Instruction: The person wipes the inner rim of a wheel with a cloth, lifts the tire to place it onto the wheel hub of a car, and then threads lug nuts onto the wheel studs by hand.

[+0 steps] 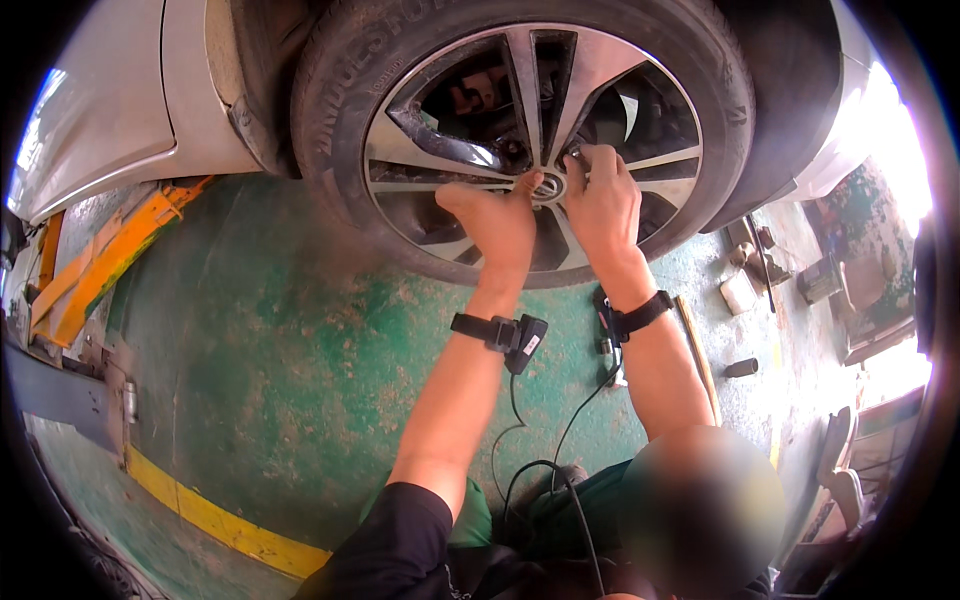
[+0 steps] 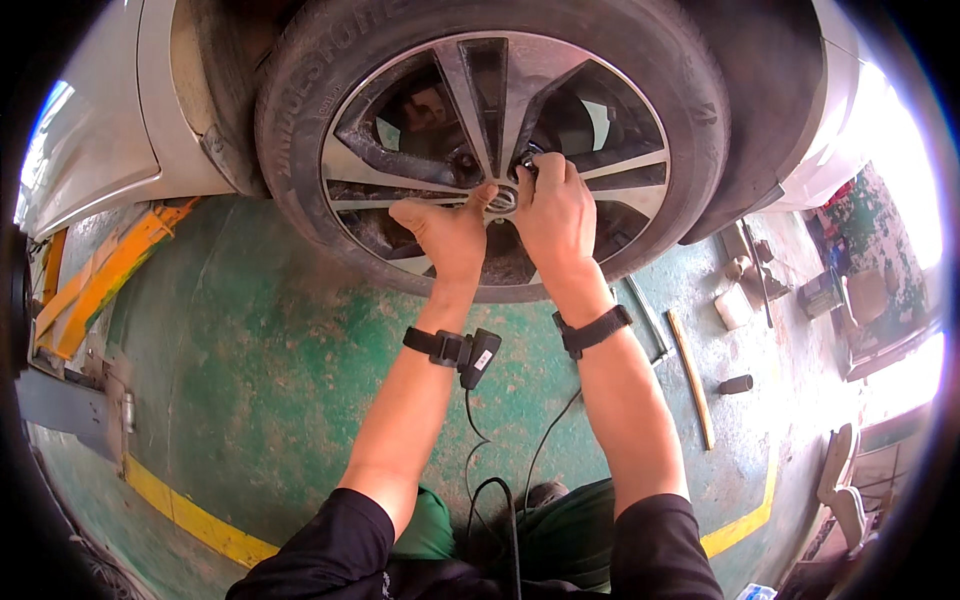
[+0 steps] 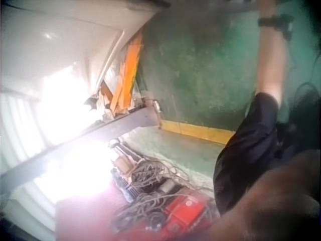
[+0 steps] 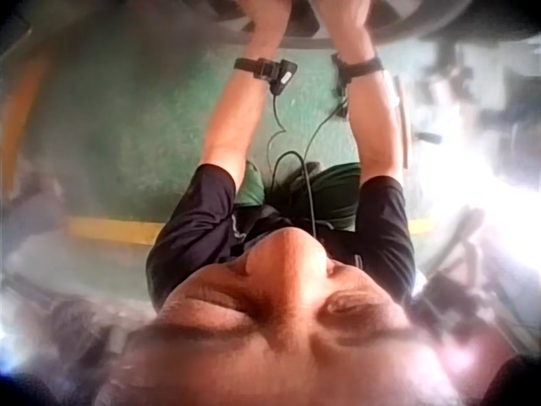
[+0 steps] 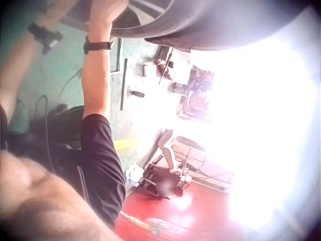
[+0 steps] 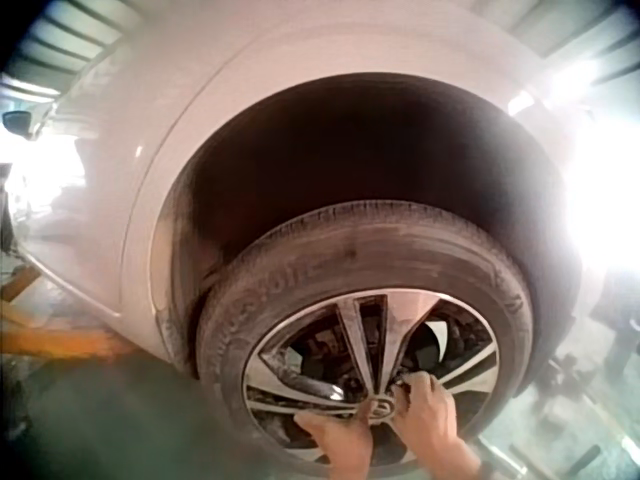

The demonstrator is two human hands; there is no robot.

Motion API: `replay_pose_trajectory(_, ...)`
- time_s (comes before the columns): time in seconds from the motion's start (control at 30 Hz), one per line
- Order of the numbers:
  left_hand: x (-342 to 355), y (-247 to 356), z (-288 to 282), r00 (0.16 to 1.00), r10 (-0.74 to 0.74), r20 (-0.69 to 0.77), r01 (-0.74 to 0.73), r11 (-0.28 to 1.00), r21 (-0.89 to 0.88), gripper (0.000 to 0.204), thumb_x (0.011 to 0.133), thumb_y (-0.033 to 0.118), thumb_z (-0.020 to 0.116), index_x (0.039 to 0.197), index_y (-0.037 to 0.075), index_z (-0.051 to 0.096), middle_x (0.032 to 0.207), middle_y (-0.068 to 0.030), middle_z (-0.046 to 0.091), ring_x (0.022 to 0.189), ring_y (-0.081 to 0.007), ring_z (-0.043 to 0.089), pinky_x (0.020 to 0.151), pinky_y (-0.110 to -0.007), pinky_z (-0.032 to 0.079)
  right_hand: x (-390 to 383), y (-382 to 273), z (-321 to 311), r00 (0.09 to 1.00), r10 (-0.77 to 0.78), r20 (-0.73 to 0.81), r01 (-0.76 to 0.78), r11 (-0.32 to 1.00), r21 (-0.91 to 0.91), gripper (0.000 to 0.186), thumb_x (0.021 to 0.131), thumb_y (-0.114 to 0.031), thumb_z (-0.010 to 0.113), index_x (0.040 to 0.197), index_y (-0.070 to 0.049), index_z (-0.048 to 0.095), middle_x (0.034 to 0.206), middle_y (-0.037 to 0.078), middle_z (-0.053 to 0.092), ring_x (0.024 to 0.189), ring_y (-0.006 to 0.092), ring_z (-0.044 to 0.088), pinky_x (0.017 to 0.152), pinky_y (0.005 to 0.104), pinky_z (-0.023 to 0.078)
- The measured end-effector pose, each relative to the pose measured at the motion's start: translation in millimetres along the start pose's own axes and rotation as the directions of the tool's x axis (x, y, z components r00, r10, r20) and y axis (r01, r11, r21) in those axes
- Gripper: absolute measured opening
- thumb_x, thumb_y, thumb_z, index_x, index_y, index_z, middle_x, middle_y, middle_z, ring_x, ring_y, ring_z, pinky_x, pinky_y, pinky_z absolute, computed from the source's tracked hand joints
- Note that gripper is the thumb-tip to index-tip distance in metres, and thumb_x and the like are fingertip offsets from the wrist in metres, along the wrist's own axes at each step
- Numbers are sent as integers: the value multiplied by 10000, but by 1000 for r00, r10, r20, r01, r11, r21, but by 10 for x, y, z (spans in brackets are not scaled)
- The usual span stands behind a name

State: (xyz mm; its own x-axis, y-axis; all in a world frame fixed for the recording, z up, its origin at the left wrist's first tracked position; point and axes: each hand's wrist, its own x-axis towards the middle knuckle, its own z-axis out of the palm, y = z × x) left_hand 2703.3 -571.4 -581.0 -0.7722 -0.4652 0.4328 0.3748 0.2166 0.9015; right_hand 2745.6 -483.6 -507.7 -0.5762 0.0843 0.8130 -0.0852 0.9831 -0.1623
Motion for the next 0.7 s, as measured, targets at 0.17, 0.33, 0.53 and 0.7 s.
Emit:
replay_pose_trajectory(0.17, 55, -10, -53, 1000, 18, 1, -18, 1000, 16, 722, 617, 275, 918, 912, -121, 391, 958, -199, 382, 926, -328, 418, 802, -414, 351, 12, -87, 10, 999, -13, 47, 13, 1000, -15, 174, 883, -161, 644, 955, -37, 546, 862, 188, 615, 751, 388, 628, 635, 449, 514)
replay_pose_trajectory(0.33, 53, 7, -53, 1000, 21, -14, -21, 1000, 0, 696, 634, 272, 909, 891, -123, 397, 944, -197, 378, 907, -327, 419, 781, -413, 352, -28, -88, -20, 997, 21, 75, -17, 998, -55, 172, 896, -188, 629, 955, -48, 546, 878, 176, 611, 746, 379, 632, 631, 443, 520)
replay_pose_trajectory(0.53, 57, 0, -55, 999, 37, -2, -37, 999, 9, 693, 642, 268, 903, 890, -123, 388, 939, -199, 372, 900, -328, 414, 778, -411, 353, -32, -39, -23, 994, -31, 108, 43, 992, -115, 205, 909, -225, 616, 978, -46, 543, 881, 173, 616, 721, 367, 637, 589, 433, 527)
replay_pose_trajectory(0.7, 52, 54, -68, 1000, -12, -4, 12, 999, -43, 706, 645, 266, 902, 892, -129, 372, 934, -199, 366, 899, -327, 412, 776, -414, 350, -11, -55, -25, 997, -43, 63, 51, 991, -127, 212, 920, -241, 603, 951, -44, 531, 832, 166, 600, 684, 367, 633, 564, 434, 524)
